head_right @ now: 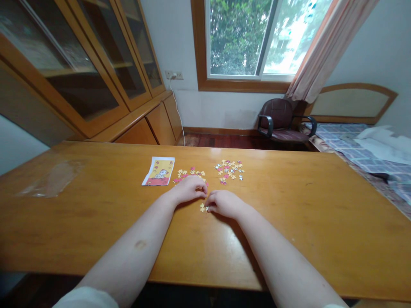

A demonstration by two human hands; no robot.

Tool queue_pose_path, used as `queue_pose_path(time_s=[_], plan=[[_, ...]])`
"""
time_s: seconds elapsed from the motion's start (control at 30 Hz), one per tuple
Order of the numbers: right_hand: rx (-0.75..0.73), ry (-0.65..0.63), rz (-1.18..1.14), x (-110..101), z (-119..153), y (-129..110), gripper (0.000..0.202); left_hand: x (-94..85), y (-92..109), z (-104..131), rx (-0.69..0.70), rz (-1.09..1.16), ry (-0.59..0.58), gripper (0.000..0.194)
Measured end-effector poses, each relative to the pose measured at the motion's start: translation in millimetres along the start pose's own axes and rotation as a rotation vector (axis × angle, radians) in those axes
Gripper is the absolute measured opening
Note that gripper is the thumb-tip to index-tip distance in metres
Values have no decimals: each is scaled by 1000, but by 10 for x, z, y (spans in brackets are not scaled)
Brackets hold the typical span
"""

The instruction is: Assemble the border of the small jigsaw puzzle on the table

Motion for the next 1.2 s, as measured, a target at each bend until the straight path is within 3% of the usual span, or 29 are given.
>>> queue_pose_path(time_s=[0.13,0.43,0.63,0.8,1.03,1.2], plan=[[24,35,-27,-22,16,25,11,0,-70,-27,-45,-118,138,5],[169,337,285,-154,59,305,15,14,-109,8,64,-174,63,11],[229,342,391,-148,28,296,19,-18,-98,7,-37,-140,139,21],[120,269,354,-60,-50,222,24,-85,-148,-9,-265,-139,351,27],[-84,223,250,-41,-67,-3,35,-40,-180,-45,-269,-133,360,26],[-242,130,117,26,-63,-177,21,-69,-204,-56,-319,-109,383,29]])
Point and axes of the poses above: each hand's wrist, its own z-axis away from the middle knuckle, its own x-axis out of the palm, y = z × x, the point moved 3 cm from there along -z, towards the middle knuckle, and after that the axes turned 9 degrees about -x, right-handed, at the moved point
